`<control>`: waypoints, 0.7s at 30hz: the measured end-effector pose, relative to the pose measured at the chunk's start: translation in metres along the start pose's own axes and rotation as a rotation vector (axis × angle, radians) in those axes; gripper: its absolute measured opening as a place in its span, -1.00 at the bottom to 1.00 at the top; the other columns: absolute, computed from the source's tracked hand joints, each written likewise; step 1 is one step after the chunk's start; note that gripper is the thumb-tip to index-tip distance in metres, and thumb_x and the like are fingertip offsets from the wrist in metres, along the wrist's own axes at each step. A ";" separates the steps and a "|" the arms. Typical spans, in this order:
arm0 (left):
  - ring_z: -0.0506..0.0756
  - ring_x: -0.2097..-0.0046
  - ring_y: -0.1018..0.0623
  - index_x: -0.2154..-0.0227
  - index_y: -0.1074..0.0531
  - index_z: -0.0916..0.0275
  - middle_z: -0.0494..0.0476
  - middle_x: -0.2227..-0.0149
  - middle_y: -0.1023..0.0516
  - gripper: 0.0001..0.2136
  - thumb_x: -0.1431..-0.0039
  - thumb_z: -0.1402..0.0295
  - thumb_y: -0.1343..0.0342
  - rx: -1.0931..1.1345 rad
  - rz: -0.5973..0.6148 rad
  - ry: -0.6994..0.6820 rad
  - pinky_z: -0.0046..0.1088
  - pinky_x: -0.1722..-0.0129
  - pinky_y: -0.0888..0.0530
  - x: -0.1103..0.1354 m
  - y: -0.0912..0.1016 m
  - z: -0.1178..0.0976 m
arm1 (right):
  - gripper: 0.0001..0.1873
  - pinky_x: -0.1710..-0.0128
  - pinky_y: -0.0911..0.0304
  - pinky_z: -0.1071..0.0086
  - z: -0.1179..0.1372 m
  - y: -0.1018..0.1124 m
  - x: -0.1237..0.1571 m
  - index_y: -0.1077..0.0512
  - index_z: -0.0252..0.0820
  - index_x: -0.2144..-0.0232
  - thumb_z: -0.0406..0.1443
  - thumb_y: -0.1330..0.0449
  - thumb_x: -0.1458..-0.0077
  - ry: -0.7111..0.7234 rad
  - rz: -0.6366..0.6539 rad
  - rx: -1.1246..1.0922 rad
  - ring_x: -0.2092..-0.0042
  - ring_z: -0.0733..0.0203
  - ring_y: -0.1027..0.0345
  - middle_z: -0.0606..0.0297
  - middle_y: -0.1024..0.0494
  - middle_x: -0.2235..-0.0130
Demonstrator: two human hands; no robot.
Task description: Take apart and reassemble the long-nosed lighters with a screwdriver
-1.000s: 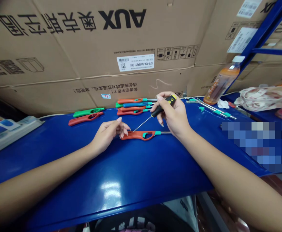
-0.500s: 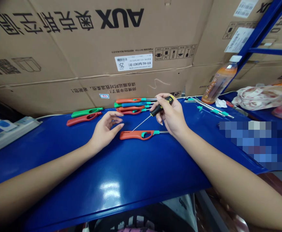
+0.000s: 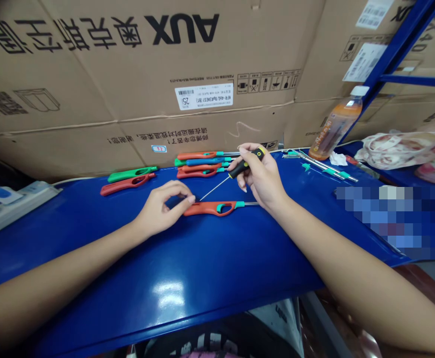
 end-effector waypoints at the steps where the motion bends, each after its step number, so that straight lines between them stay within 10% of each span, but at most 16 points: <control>1: 0.16 0.18 -0.55 0.32 -0.53 0.25 0.15 0.26 -0.60 -0.90 -0.18 0.34 -0.17 -0.053 0.043 -0.028 -0.28 0.10 -0.46 -0.001 0.001 0.001 | -0.64 0.76 -0.03 0.49 0.001 0.000 0.000 -0.25 -0.07 0.21 -0.15 -0.31 -0.01 -0.017 0.024 -0.001 0.68 0.39 -0.20 0.41 -0.56 0.46; 6: 0.20 0.12 -0.54 0.09 -0.50 0.25 0.18 0.13 -0.58 -0.70 -0.07 0.42 -0.19 -0.122 0.259 -0.050 -0.22 0.08 -0.49 0.003 -0.005 0.002 | -0.43 0.71 -0.16 0.49 0.008 0.002 0.000 -0.19 0.02 0.07 -0.28 -0.36 0.11 -0.048 0.121 0.016 0.61 0.38 -0.23 0.46 -0.55 0.38; 21: 0.18 0.02 -0.59 0.04 -0.55 0.24 0.23 0.04 -0.61 -0.61 -0.07 0.24 -0.35 0.180 0.305 -0.039 -0.26 -0.05 -0.51 0.015 -0.026 -0.014 | -0.32 0.58 -0.38 0.37 -0.006 -0.021 0.033 -0.15 0.23 -0.16 -0.11 -0.37 -0.07 0.305 0.164 0.269 0.45 0.24 -0.45 0.36 -0.53 0.27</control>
Point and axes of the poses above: each hand's wrist, its own x-axis away from the middle knuckle, its own y-axis out of the back of the hand, z = x × y, the point moved 1 cm from there along -x, towards the middle knuckle
